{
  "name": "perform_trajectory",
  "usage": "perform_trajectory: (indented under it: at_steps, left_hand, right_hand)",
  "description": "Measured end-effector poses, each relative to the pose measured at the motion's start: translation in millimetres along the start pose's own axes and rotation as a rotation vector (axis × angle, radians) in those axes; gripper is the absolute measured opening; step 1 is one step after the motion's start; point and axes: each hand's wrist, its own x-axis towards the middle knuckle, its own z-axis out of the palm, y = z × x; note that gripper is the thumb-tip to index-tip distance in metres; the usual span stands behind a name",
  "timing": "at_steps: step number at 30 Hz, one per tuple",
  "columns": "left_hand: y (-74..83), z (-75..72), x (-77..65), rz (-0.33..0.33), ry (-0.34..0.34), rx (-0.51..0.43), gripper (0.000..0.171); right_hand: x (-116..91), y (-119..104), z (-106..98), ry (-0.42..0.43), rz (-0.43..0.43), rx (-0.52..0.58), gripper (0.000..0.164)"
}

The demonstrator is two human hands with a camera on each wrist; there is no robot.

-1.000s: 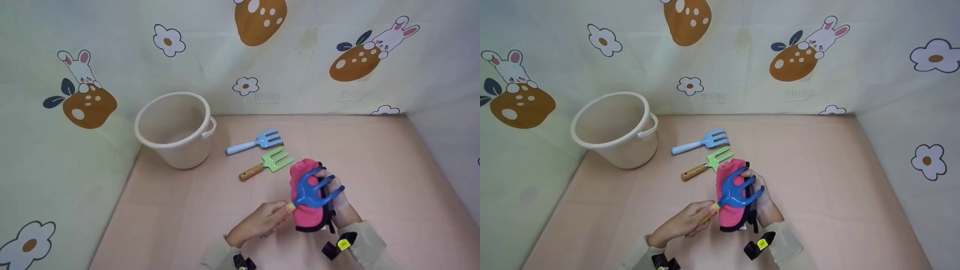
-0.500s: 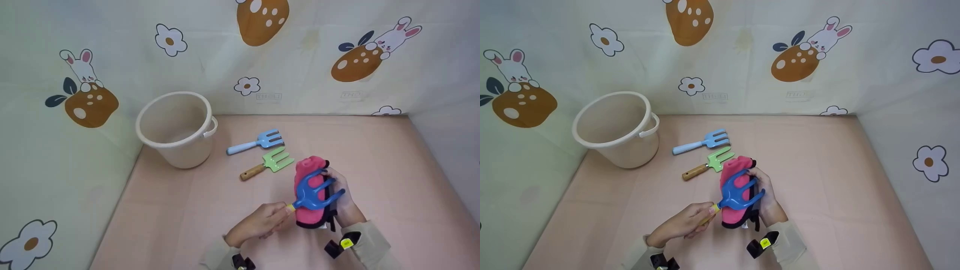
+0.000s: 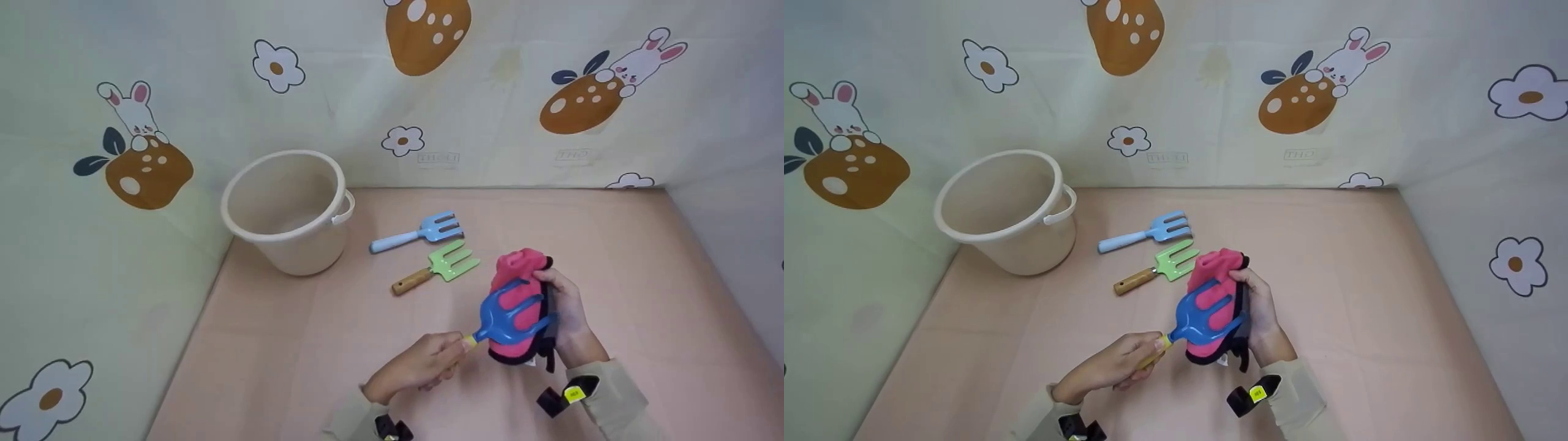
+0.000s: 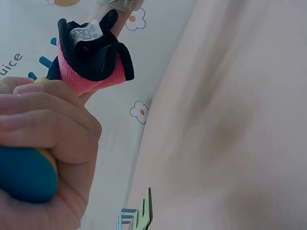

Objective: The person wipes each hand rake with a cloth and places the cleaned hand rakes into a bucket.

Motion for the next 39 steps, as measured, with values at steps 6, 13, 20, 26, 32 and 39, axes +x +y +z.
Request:
perform_trajectory:
  at_steps: [6,13,20,26,32,39]
  left_hand:
    - [0.0,-0.6,-0.9,-0.042,0.023,0.014,0.039]
    - [-2.9,-2.1,-2.0,-0.080,0.032,0.009,0.039]
    - [-5.6,-3.9,-2.6,-0.078,0.034,0.047,0.039]
    - [-24.3,-7.0,2.7,-0.154,0.138,0.089,0.039]
    - [-50.9,-8.9,8.2,-0.249,0.278,0.089,0.034]
    - [-49.8,-12.5,9.4,-0.160,0.377,0.058,0.039]
  right_hand:
    - [-2.8,-6.8,-4.2,-0.123,-0.002,0.051,0.052]
    - [-6.4,-14.0,-4.0,-0.105,-0.026,-0.027,0.051]
    - [-6.2,-15.7,-2.6,0.062,-0.054,-0.207,0.043]
    - [-6.7,-16.0,6.2,0.218,-0.098,-0.418,0.030]
    - [-6.5,-23.9,21.9,0.263,-0.217,-0.725,0.013]
    - [-5.6,-27.9,8.1,0.355,-0.133,-0.784,0.033]
